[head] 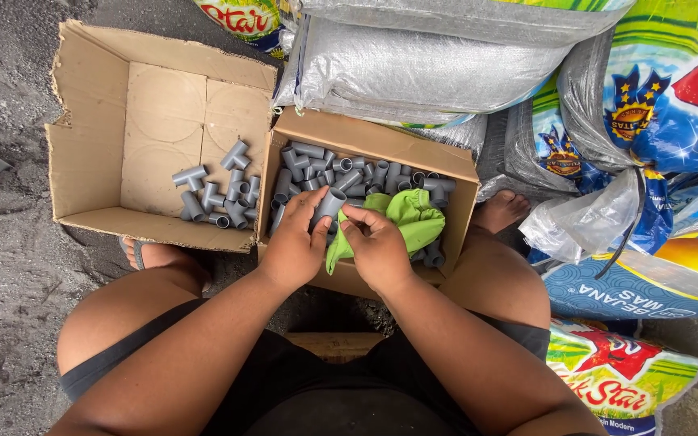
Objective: Cleaning grey PVC T-pipe fittings by wiping them individually with a green cloth.
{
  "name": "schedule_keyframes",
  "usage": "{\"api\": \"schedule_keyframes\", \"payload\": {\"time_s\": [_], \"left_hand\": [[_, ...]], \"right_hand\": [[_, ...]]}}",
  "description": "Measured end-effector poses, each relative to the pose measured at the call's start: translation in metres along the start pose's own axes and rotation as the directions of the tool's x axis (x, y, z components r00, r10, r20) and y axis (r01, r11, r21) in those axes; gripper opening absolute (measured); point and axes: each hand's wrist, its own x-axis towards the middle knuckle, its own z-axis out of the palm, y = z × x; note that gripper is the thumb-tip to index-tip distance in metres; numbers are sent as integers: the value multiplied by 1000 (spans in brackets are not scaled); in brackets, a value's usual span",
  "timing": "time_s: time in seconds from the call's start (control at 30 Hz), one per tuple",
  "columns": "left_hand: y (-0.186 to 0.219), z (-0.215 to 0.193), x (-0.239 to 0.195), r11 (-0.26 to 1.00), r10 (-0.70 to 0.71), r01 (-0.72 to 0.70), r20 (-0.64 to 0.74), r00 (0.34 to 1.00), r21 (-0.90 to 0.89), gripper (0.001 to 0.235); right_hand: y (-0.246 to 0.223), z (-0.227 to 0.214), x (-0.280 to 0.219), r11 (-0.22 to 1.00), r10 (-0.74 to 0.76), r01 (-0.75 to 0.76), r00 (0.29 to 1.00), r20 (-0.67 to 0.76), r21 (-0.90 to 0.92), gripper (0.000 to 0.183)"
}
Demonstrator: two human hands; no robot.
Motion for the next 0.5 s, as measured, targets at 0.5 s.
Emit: {"api": "schedule_keyframes", "payload": {"time_s": [0.5], "left_hand": [[6,1,-6,998,-54,56,53,997,-26,56]], "right_hand": [[25,2,16,985,45,-28,994,-95,169,27]]}}
